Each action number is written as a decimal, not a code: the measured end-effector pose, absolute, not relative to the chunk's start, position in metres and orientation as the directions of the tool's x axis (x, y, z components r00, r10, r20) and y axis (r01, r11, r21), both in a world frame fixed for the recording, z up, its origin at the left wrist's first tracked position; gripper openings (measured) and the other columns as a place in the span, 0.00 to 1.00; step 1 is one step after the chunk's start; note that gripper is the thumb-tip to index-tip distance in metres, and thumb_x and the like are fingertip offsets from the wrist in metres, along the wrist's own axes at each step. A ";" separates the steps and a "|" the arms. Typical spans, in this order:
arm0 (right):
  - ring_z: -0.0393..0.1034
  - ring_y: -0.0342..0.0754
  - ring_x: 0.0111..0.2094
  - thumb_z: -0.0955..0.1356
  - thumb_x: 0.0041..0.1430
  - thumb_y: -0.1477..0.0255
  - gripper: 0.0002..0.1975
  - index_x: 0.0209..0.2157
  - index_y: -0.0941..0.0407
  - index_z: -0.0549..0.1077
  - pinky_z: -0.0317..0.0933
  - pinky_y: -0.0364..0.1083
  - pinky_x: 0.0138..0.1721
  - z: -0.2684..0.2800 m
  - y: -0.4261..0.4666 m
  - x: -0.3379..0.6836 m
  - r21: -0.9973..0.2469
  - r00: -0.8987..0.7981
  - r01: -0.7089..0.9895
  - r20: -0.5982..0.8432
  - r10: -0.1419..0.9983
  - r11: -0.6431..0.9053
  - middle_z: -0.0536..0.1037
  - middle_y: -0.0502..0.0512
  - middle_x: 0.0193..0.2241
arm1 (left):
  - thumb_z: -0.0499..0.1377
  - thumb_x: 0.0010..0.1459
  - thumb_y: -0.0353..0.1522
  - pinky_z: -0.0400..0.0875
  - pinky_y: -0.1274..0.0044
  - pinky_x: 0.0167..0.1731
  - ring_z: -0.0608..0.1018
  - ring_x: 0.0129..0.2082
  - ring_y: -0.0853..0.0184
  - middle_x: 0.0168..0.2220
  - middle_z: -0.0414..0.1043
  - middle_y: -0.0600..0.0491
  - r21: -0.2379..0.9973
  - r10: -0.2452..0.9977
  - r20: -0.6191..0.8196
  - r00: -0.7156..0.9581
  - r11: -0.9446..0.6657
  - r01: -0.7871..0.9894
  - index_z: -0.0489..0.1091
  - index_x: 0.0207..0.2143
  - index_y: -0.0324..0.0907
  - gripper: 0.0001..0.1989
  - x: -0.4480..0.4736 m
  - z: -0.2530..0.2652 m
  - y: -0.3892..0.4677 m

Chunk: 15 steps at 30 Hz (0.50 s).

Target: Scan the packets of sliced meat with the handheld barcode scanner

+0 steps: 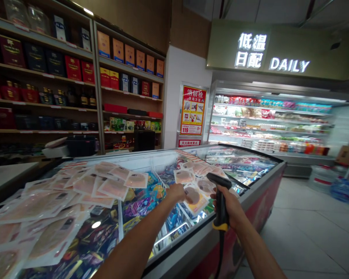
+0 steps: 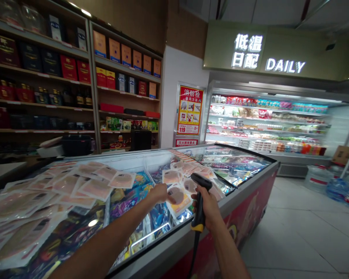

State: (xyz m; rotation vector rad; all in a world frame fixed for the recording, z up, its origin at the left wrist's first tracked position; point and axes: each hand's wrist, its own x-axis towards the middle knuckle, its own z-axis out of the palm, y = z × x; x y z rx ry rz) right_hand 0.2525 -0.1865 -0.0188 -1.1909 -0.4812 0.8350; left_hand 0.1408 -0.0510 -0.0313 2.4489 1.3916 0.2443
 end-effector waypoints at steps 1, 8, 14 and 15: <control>0.61 0.39 0.12 0.65 0.43 0.65 0.11 0.27 0.59 0.64 0.56 0.39 0.11 -0.018 -0.186 0.250 -0.942 0.616 -0.309 -0.096 0.782 0.128 0.70 0.49 0.16 | 0.63 0.23 0.43 0.63 0.70 0.34 0.70 0.39 0.53 0.40 0.69 0.41 0.374 0.851 -0.004 0.525 -0.485 0.790 0.68 0.34 0.37 0.31 0.141 -0.033 -0.048; 0.60 0.39 0.12 0.64 0.44 0.64 0.12 0.27 0.59 0.64 0.55 0.39 0.11 -0.011 -0.186 0.231 -0.941 0.524 -0.315 -0.067 0.849 0.120 0.69 0.49 0.16 | 0.62 0.31 0.29 0.64 0.81 0.30 0.73 0.34 0.67 0.35 0.71 0.53 0.594 0.872 0.187 0.453 -0.467 0.655 0.66 0.38 0.40 0.24 0.127 -0.030 -0.019; 0.60 0.39 0.13 0.64 0.45 0.63 0.13 0.29 0.59 0.64 0.56 0.39 0.12 -0.006 -0.180 0.208 -0.939 0.367 -0.323 -0.010 0.930 0.117 0.70 0.50 0.18 | 0.60 0.35 0.26 0.62 0.84 0.28 0.72 0.31 0.71 0.30 0.72 0.55 0.653 0.862 0.354 0.363 -0.505 0.565 0.66 0.37 0.40 0.21 0.097 -0.008 0.008; 0.60 0.39 0.13 0.64 0.45 0.62 0.13 0.28 0.59 0.64 0.56 0.39 0.12 -0.004 -0.179 0.204 -0.940 0.349 -0.319 0.001 0.937 0.120 0.70 0.50 0.18 | 0.60 0.35 0.26 0.62 0.84 0.28 0.72 0.30 0.71 0.30 0.71 0.55 0.644 0.857 0.373 0.355 -0.515 0.567 0.66 0.37 0.39 0.21 0.094 -0.006 0.011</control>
